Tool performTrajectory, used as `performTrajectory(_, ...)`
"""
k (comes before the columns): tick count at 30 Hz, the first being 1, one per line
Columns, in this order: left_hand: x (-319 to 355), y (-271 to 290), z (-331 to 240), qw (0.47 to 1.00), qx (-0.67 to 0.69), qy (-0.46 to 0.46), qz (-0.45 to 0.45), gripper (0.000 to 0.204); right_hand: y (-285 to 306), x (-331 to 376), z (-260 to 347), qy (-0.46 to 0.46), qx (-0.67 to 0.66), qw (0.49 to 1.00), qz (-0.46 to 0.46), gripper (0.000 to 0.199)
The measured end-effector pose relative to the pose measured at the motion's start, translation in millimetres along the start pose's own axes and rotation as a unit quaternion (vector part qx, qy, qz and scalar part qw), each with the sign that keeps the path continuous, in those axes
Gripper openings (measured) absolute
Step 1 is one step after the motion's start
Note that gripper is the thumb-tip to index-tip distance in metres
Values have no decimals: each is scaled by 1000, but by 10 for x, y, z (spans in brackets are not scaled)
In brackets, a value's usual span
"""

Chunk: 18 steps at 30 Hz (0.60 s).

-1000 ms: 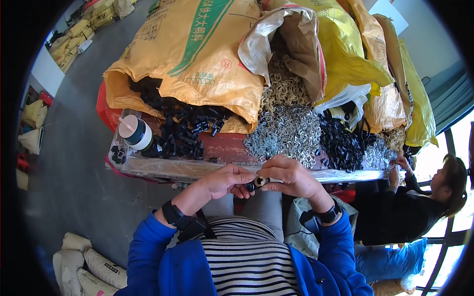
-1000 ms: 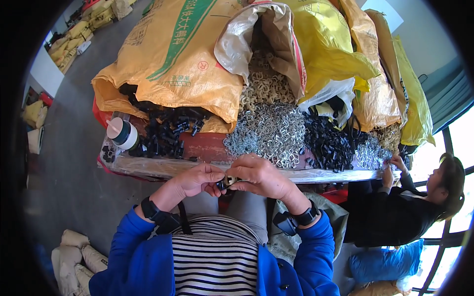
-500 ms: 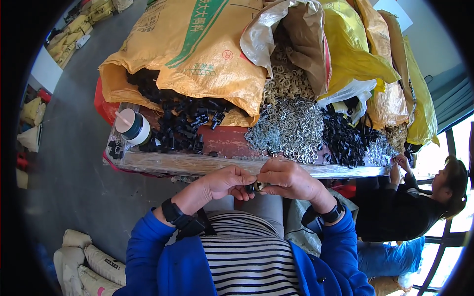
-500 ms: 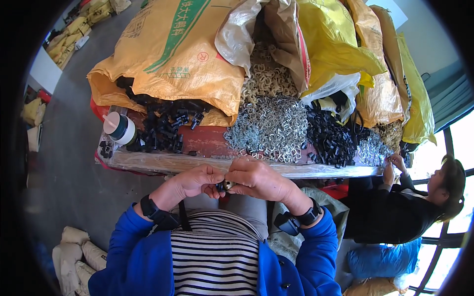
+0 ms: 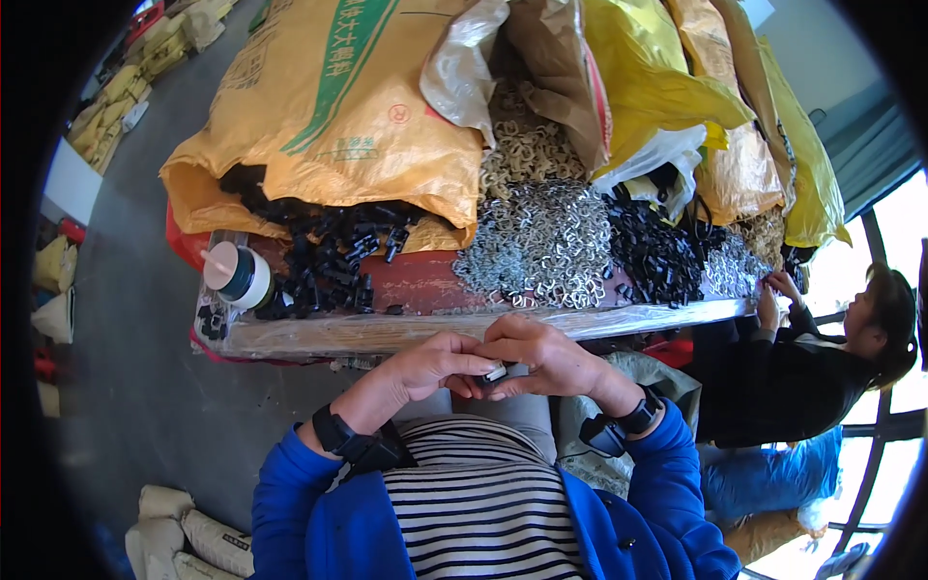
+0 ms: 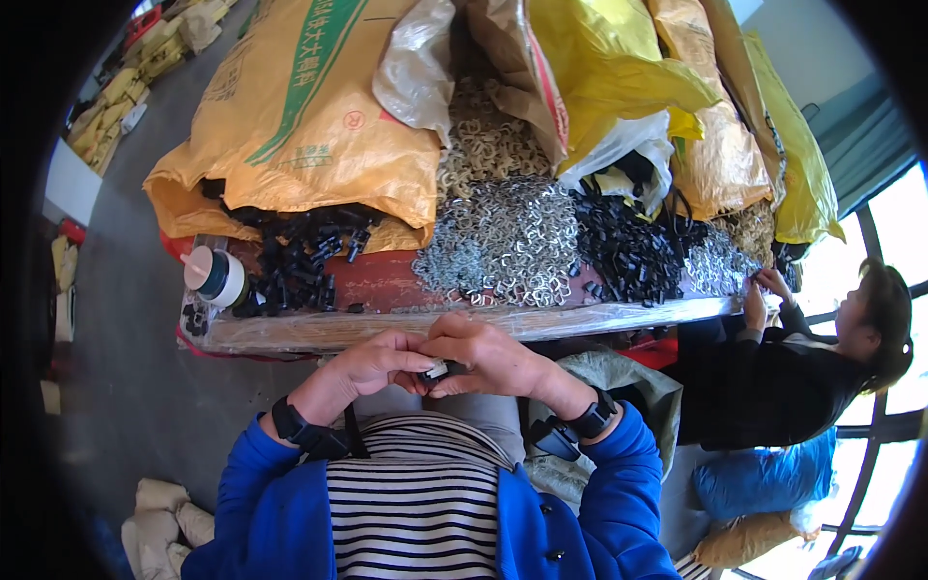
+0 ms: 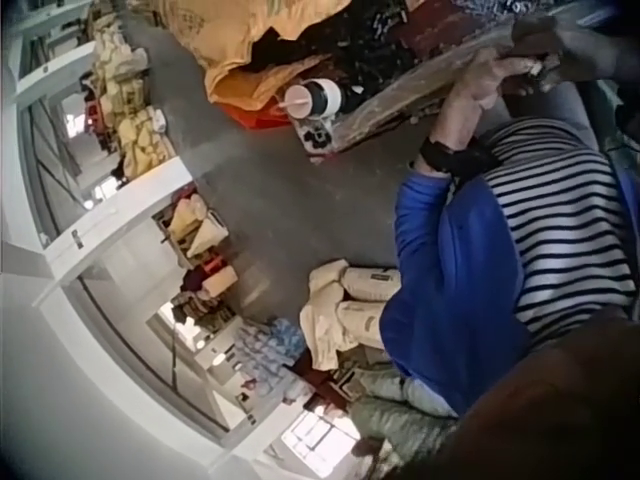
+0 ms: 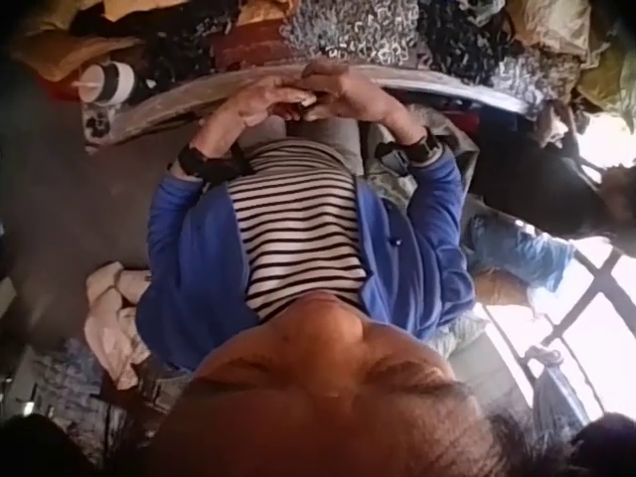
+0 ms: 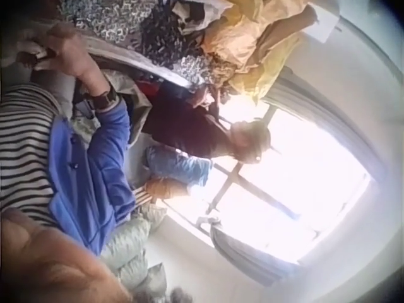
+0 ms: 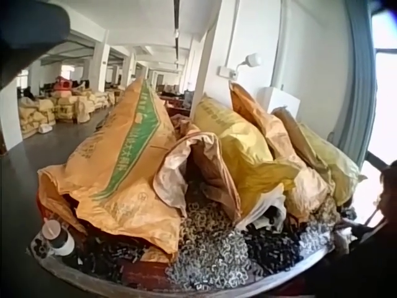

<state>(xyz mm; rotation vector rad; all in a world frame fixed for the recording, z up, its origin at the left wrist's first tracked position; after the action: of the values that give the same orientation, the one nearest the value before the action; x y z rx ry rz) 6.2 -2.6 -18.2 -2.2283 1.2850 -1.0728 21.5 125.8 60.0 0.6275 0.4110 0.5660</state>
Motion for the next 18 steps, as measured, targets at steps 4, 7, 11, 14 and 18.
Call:
performTrajectory(4,-14,110,18,998,40,-26,-27,25,301,413,-439,-130,71,980,-135,33)
performTrajectory(7,-111,179,47,997,54,-32,-49,25,669,1015,-1059,-299,280,883,-228,26)
performTrajectory(11,-220,196,45,994,69,-30,-80,24,794,1333,-1549,-405,353,806,-247,20)
performTrajectory(14,-269,238,56,992,74,-30,-94,24,780,1329,-1679,-413,361,795,-261,18)
performTrajectory(18,-283,286,69,991,80,-39,-100,22,734,1278,-1749,-373,336,816,-286,18)
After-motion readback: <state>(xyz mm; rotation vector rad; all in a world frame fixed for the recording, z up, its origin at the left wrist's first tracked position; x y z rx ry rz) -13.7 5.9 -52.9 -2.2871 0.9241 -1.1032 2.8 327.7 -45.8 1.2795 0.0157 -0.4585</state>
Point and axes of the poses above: each hand's wrist, its own x-axis away from the middle knuckle, its own y-axis out of the back of the hand, z = x × y, the point moved 4 cm from there along -x, towards the middle knuckle, and after that the axes turned 1 degree about -z, right-handed, at the moved point
